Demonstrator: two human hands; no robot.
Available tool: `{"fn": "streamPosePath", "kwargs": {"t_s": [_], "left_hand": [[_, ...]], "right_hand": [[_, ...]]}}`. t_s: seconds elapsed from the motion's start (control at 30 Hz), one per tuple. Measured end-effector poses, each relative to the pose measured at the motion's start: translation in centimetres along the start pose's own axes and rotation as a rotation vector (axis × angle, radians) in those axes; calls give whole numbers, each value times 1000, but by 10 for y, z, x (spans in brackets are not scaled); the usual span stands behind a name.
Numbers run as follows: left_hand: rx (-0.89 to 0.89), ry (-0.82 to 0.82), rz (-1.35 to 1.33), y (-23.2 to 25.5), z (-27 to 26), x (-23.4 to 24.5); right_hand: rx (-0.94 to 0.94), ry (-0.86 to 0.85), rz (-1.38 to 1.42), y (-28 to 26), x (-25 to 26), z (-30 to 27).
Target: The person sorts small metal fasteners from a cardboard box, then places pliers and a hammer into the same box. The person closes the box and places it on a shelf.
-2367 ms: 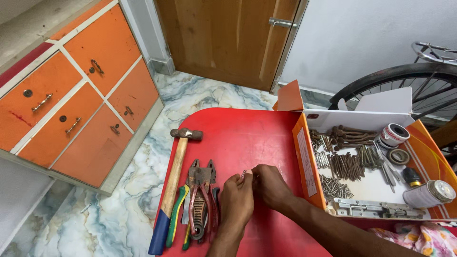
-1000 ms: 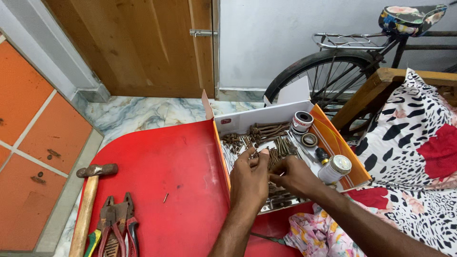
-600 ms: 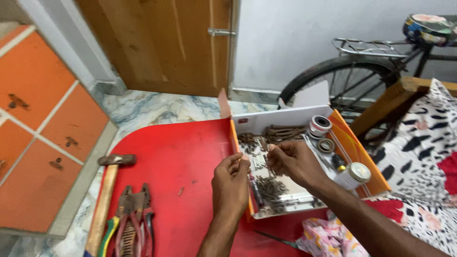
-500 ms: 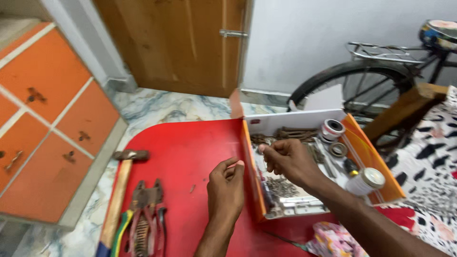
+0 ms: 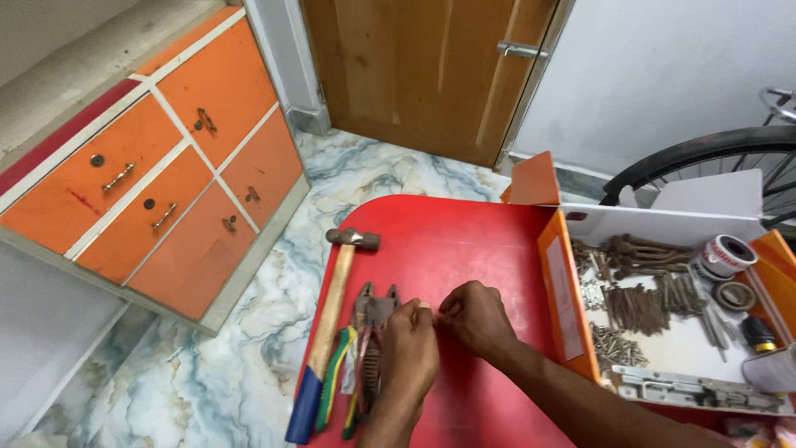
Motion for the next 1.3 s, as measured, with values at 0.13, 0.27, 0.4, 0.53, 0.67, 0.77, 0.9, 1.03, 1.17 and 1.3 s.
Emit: {"fn": "streamPosePath", "kwargs": {"t_s": [0.13, 0.27, 0.4, 0.53, 0.67, 0.77, 0.9, 1.03, 1.17, 1.3], "left_hand": [[-80, 88, -175, -2, 3, 16], [-128, 16, -271, 6, 7, 20], [-330, 9, -213, 36, -2, 18], [-297, -113, -270, 69, -19, 14], [-306, -120, -318, 101, -33, -2], [-315, -134, -351, 118, -40, -27], [-280, -198, -262, 127, -44, -72], [-431, -200, -157, 138, -48, -121], [-292, -233, -74, 136, -53, -156], [-354, -179, -106, 144, -58, -173]], "right_hand": [[-13, -18, 90, -6, -8, -7], [-10, -47, 383, -15, 6, -24], [27, -57, 738, -18, 44, -48], [67, 54, 762, -19, 87, -73], [52, 155, 727, -9, 119, -87], [25, 152, 771, 9, 141, -93], [-3, 134, 704, 44, 168, -98], [-151, 152, 408, 98, 192, -98], [-302, 135, 138, 159, 207, -85], [-402, 34, 32, 208, 205, -66]]}}
Point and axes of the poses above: each hand's wrist, its own z-axis towards the middle knuckle, its own x-axis out of the back of the hand, y = z × x, the point moved 4 cm from there along z, towards the middle knuckle, and after that the axes turned 9 degrees about -x, right-handed, at the moved point
